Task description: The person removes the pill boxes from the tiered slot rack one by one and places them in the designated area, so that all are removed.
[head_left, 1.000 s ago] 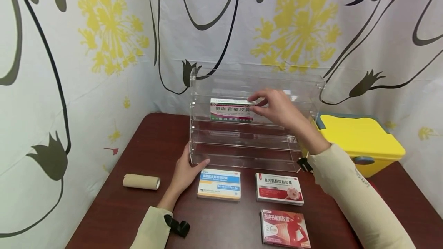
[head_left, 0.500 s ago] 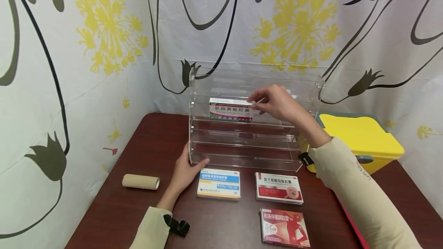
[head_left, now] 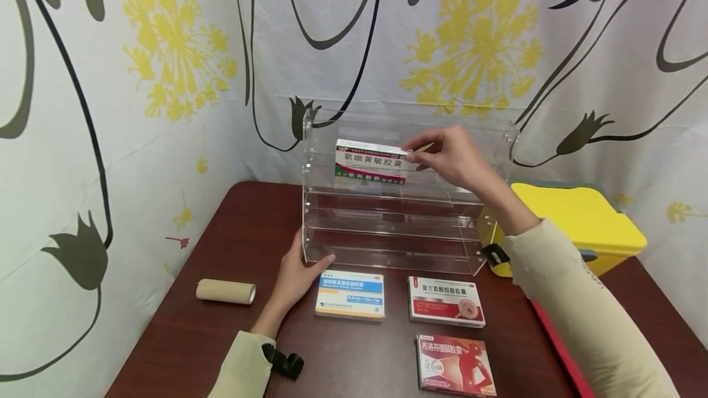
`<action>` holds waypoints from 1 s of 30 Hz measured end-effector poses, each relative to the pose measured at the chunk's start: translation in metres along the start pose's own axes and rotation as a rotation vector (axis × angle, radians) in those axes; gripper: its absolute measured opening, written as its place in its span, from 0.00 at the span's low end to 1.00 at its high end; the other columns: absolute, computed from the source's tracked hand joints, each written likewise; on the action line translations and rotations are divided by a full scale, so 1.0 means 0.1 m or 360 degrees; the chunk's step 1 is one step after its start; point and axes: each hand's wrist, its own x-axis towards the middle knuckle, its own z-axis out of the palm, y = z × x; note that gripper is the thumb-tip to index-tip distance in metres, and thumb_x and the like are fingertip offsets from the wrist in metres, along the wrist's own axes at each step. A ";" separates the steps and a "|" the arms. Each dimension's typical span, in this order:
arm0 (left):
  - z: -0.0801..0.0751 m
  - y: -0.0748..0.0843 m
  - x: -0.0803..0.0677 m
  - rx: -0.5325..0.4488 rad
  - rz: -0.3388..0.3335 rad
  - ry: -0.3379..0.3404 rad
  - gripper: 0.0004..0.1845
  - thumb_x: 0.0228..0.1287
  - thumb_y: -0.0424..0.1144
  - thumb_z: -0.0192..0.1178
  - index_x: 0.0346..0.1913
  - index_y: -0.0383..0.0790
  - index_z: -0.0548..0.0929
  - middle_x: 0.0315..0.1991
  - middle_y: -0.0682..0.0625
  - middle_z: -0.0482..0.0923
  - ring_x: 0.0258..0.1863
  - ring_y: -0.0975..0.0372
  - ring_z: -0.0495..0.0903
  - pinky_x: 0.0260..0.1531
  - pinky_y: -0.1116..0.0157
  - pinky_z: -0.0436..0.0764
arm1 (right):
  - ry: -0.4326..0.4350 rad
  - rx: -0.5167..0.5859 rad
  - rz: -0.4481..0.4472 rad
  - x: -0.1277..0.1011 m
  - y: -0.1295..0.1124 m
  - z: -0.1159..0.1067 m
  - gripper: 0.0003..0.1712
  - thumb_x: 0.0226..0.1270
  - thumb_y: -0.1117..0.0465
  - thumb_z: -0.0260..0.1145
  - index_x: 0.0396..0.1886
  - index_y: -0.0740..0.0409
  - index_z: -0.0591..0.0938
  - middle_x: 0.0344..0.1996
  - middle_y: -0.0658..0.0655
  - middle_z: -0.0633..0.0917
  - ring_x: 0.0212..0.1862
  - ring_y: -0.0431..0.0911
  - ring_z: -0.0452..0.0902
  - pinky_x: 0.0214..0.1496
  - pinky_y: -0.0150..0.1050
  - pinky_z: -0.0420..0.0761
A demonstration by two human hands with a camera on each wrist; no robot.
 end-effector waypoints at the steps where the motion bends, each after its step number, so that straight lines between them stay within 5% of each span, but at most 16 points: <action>1: 0.00 0.00 0.00 0.0003 -0.0002 -0.0002 0.51 0.57 0.53 0.71 0.78 0.58 0.50 0.70 0.49 0.65 0.66 0.56 0.67 0.61 0.51 0.69 | 0.0016 0.0011 -0.0007 0.00 -0.02 -0.03 0.09 0.67 0.66 0.67 0.45 0.59 0.88 0.40 0.60 0.87 0.34 0.50 0.86 0.35 0.40 0.84; 14: 0.00 0.02 0.00 -0.0030 -0.0022 -0.0011 0.50 0.58 0.49 0.72 0.77 0.64 0.51 0.68 0.46 0.68 0.65 0.55 0.68 0.62 0.51 0.68 | 0.0148 -0.0157 -0.0046 -0.09 -0.20 -0.23 0.11 0.66 0.56 0.69 0.46 0.50 0.89 0.40 0.53 0.88 0.33 0.41 0.86 0.30 0.33 0.80; 30: -0.01 0.01 -0.01 -0.0019 -0.0003 0.0000 0.50 0.58 0.50 0.72 0.77 0.60 0.52 0.68 0.47 0.68 0.66 0.55 0.68 0.61 0.50 0.68 | -0.0055 0.0167 -0.0155 -0.39 -0.24 -0.24 0.11 0.65 0.60 0.70 0.46 0.54 0.88 0.38 0.53 0.88 0.33 0.47 0.86 0.37 0.38 0.83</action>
